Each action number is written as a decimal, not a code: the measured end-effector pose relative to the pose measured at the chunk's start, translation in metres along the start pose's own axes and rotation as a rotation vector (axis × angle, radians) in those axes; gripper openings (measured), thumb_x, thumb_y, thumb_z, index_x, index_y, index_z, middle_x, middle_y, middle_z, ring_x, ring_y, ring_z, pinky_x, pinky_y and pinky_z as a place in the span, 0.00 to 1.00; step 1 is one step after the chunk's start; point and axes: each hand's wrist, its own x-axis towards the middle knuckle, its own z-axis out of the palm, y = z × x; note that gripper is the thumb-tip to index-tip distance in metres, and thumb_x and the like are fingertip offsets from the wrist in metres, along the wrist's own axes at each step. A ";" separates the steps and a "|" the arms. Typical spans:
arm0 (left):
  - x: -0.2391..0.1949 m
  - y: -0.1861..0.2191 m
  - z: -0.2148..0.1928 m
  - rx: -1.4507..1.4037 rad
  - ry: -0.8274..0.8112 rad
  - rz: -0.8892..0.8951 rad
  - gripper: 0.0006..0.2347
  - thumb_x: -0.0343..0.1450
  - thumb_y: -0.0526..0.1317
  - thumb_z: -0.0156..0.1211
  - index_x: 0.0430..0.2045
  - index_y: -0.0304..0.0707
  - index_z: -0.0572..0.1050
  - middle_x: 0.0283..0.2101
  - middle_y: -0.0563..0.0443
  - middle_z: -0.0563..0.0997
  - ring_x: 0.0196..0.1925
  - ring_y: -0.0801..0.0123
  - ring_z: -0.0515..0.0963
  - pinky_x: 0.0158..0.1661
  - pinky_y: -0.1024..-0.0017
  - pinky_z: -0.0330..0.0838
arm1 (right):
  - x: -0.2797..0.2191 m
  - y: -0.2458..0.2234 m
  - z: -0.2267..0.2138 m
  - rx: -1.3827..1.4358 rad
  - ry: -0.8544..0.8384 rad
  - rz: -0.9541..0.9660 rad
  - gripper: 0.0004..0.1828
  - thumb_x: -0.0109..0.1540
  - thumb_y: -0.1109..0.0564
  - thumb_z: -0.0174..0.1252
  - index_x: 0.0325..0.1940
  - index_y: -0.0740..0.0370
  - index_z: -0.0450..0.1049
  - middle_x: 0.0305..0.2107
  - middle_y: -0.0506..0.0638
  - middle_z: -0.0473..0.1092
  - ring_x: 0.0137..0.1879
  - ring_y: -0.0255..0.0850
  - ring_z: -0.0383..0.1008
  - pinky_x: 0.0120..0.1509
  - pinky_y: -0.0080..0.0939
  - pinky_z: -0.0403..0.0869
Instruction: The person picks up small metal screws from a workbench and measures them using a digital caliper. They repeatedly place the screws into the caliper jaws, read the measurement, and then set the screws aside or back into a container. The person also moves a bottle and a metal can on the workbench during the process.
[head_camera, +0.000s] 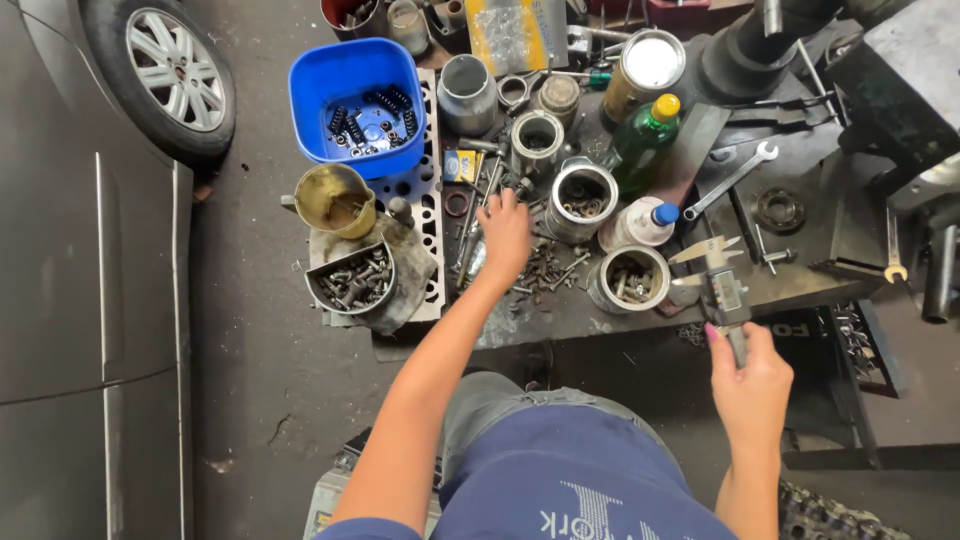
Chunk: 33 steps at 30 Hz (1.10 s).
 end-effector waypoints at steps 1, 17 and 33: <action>-0.009 0.022 -0.027 0.000 0.000 0.000 0.01 0.66 0.36 0.60 0.26 0.41 0.76 0.44 0.48 0.67 0.48 0.55 0.65 0.49 0.56 0.59 | 0.001 0.002 -0.003 0.000 0.000 0.000 0.18 0.67 0.51 0.61 0.48 0.70 0.70 0.21 0.58 0.67 0.23 0.48 0.60 0.36 0.48 0.64; -0.096 0.106 -0.077 -0.436 -0.068 0.146 0.13 0.67 0.48 0.61 0.42 0.46 0.76 0.44 0.51 0.69 0.49 0.53 0.66 0.46 0.53 0.58 | 0.017 -0.011 0.019 0.100 -0.089 -0.065 0.23 0.62 0.48 0.68 0.50 0.69 0.73 0.31 0.58 0.72 0.39 0.50 0.70 0.44 0.48 0.70; -0.169 -0.039 -0.098 -0.432 -0.271 -0.090 0.11 0.69 0.47 0.60 0.43 0.49 0.74 0.47 0.55 0.68 0.55 0.55 0.64 0.53 0.49 0.54 | 0.148 -0.039 0.211 0.001 -0.130 -0.158 0.21 0.64 0.49 0.63 0.48 0.71 0.74 0.34 0.68 0.74 0.46 0.66 0.75 0.50 0.62 0.72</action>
